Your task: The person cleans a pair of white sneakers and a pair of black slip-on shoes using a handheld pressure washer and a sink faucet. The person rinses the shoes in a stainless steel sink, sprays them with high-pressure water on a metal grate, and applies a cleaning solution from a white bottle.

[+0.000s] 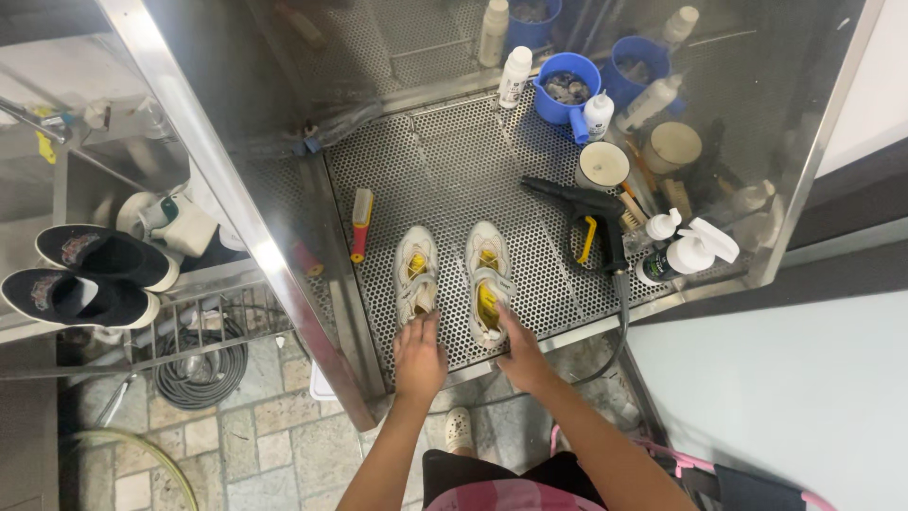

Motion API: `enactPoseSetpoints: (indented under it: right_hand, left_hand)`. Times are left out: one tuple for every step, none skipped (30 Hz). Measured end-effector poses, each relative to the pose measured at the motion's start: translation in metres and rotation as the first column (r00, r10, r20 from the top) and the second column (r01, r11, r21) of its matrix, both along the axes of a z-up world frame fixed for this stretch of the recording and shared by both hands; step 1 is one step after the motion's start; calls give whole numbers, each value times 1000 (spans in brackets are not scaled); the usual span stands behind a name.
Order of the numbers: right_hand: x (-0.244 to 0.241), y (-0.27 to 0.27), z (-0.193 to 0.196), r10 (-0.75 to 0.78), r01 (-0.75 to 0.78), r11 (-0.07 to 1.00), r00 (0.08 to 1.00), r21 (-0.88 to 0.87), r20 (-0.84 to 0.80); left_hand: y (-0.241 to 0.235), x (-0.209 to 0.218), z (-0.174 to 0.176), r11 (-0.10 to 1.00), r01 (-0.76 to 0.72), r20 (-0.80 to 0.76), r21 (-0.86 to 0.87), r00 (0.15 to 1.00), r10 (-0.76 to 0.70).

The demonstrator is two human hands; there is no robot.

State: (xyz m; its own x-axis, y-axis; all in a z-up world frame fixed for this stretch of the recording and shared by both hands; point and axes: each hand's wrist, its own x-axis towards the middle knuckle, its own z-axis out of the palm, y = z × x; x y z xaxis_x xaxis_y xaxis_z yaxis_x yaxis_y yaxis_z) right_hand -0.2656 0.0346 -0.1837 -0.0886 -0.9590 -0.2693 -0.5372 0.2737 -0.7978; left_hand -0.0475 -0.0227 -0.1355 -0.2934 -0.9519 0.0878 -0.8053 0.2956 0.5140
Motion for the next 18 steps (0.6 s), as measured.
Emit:
enactPoseSetpoints:
  right_hand:
    - [-10,1,1,-49,44,994,998,101,49]
    - [-21,-1,-1,-103,83,977,990,197,93]
    - [-35,-4,-5,-105,103,986,994,129,13]
    - [-52,-7,-10,-111,115,991,992,61,-66]
    - [-70,-8,-15,-122,122,993,982,-10,-144]
    - [-90,-10,-18,-161,156,987,971,-44,-175]
    - [-110,-15,-21,-202,189,979,958,-79,-205]
    - [-130,-24,-24,-201,197,979,938,-45,-283]
    - [-149,-32,-26,-197,206,978,912,-14,-361]
    - [-166,-40,-26,-188,216,976,880,16,-435]
    - [-181,-50,-28,-198,227,974,884,17,-423]
    - [-194,-62,-31,-204,233,972,889,20,-410]
    - [-202,-72,-36,-210,239,971,893,23,-397]
    - [-207,-79,-40,-187,192,981,873,-34,-451]
    - [-210,-85,-43,-168,142,986,848,-90,-503]
    - [-214,-89,-45,-154,87,986,818,-146,-555]
    - [-211,-90,-49,-168,166,985,826,-52,-538]
    - [-206,-100,-49,-201,250,968,827,24,-524]
  left_hand:
    - [4,-1,4,999,-19,-15,30,1000,20]
    - [5,-3,9,998,-36,-29,55,999,37]
    - [6,-6,13,995,-52,-44,79,997,55]
    - [9,-9,17,997,-69,-52,19,996,70]
    - [12,-12,20,995,-86,-61,-42,995,84]
    - [16,-15,24,989,-108,-69,-101,992,102]
    - [21,-21,26,991,-86,-66,-107,995,79]
    - [23,-29,27,991,-65,-61,-116,996,58]
    - [26,-39,27,991,-44,-56,-125,998,38]
    - [30,-49,27,994,4,-94,-105,995,-14]
    - [34,-63,26,995,54,-133,-88,989,-65]
    - [37,-76,22,992,100,-171,-73,979,-111]
    - [37,-90,16,991,110,-143,-74,982,-120]
    - [36,-104,9,991,117,-117,-69,985,-124]
    - [35,-118,-1,990,124,-92,-63,987,-129]
    - [33,-132,-13,990,44,93,137,994,-57]
    - [30,-145,-27,945,-72,280,318,960,-21]
    - [13,-158,-39,869,-205,451,450,892,-23]
